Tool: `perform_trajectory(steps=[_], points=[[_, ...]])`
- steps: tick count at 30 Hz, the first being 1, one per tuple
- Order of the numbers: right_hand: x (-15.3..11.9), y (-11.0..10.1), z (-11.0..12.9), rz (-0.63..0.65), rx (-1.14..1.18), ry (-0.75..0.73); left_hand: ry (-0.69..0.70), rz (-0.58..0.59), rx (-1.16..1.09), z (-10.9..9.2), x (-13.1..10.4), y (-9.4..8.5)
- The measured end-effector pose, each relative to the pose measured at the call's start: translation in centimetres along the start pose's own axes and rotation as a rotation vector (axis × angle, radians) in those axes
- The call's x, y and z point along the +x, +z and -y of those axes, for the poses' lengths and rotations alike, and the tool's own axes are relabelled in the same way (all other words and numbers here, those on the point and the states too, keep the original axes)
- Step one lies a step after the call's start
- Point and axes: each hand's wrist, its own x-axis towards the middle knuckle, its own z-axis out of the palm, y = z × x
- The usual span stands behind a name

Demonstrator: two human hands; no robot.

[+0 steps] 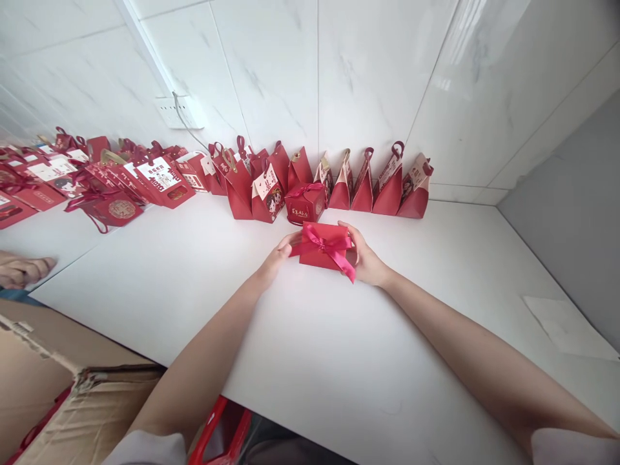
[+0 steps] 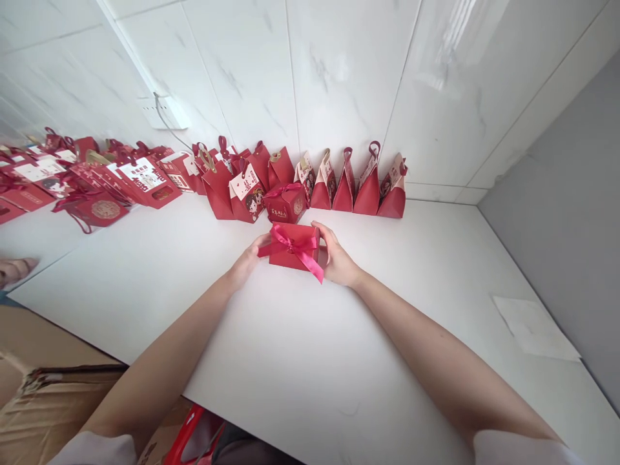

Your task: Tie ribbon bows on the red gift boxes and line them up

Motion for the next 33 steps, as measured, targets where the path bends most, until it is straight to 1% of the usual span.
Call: perform_trajectory(steps=[2,4,6,8,11,15,20,23,26,28,30,33], points=[[0.0,-0.1,-0.1,-0.015,-0.041,-0.043,0.068,0.109,0.102,0.1,-0.1,0.3],[0.0,-0.1,0.0,0.013,-0.037,-0.052,0.11,0.152,0.234,-0.1,-0.3,0.6],[-0.2,-0.1,0.0,0.058,0.008,-0.036,0.126,0.116,0.313,-0.3,-0.6,0.9],[-0.3,0.1,0.0,0.097,0.067,-0.008,0.13,0.036,0.323,-0.6,-0.8,1.1],[-0.3,0.3,0.0,0.09,0.099,0.003,0.149,-0.059,0.371,-0.9,-1.0,1.3],[-0.2,0.4,0.1,0.037,0.067,0.003,0.154,-0.05,0.43,-1.3,-1.2,1.4],[-0.2,0.4,0.2,0.066,0.131,0.065,0.164,-0.064,0.468,-1.5,-1.1,1.5],[-0.2,0.4,0.1,0.073,0.135,0.077,0.177,-0.029,0.418,-1.5,-1.0,1.3],[-0.1,0.5,0.3,0.046,0.165,0.077,0.136,0.005,0.347,-1.4,-0.8,0.7],[0.0,0.6,0.6,0.05,0.222,0.09,0.078,-0.014,0.338,-1.1,-0.7,0.3],[0.1,0.9,1.0,0.089,0.299,0.106,0.025,-0.062,0.35,-0.8,-0.5,-0.1],[0.4,1.2,1.3,0.142,0.376,0.106,-0.01,-0.125,0.349,-0.5,-0.4,0.0]])
